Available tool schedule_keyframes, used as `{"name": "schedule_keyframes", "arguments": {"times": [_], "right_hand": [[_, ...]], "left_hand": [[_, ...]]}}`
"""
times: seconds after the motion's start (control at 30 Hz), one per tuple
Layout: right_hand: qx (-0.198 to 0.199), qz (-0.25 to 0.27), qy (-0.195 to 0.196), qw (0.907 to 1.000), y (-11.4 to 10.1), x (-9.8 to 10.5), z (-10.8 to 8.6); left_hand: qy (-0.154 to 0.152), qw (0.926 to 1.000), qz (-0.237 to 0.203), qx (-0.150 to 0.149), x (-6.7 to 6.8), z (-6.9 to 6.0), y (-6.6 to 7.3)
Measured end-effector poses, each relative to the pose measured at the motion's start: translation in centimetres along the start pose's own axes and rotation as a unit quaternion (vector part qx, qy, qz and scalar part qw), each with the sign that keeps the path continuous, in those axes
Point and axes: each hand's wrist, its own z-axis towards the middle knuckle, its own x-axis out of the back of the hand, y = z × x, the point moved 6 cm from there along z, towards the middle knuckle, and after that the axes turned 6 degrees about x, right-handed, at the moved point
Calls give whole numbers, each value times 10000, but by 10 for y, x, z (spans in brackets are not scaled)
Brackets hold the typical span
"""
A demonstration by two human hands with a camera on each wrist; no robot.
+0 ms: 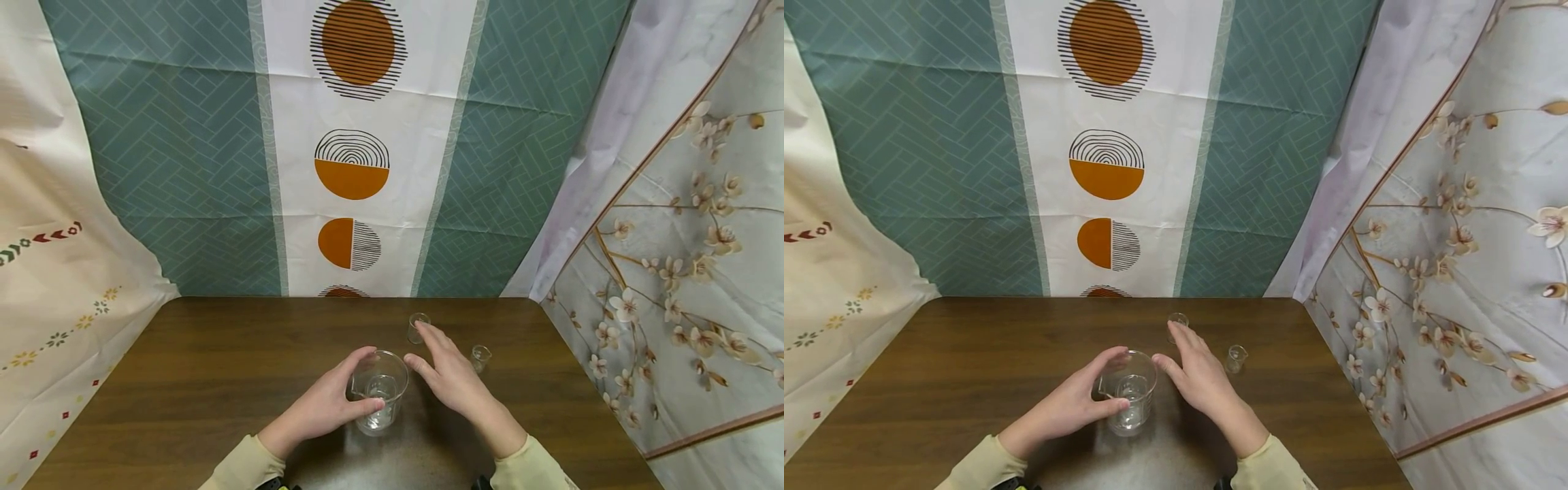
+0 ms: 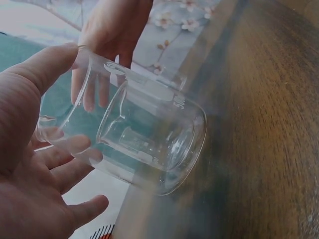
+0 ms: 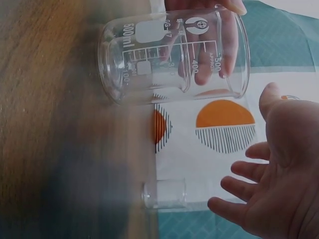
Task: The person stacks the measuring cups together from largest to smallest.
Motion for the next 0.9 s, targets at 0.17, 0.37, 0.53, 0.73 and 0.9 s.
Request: {"name": "schedule_keyframes", "arguments": {"times": [0.17, 0.37, 0.53, 0.73, 0.9], "right_hand": [[119, -235, 84, 9996, 1, 1, 3], [258, -392, 157, 9988, 3, 2, 6], [232, -488, 117, 9985, 6, 1, 8], [150, -576, 93, 9982, 10, 1, 11], [136, -652, 104, 9977, 11, 1, 12]], "left_hand": [[-19, 10000, -16, -4, 0, 0, 1], [-32, 10000, -35, 32, 0, 1, -1], [-32, 10000, -30, 46, 0, 1, -1], [-72, 9999, -79, 24, 0, 0, 1], [-70, 9999, -71, 29, 0, 0, 1]]}}
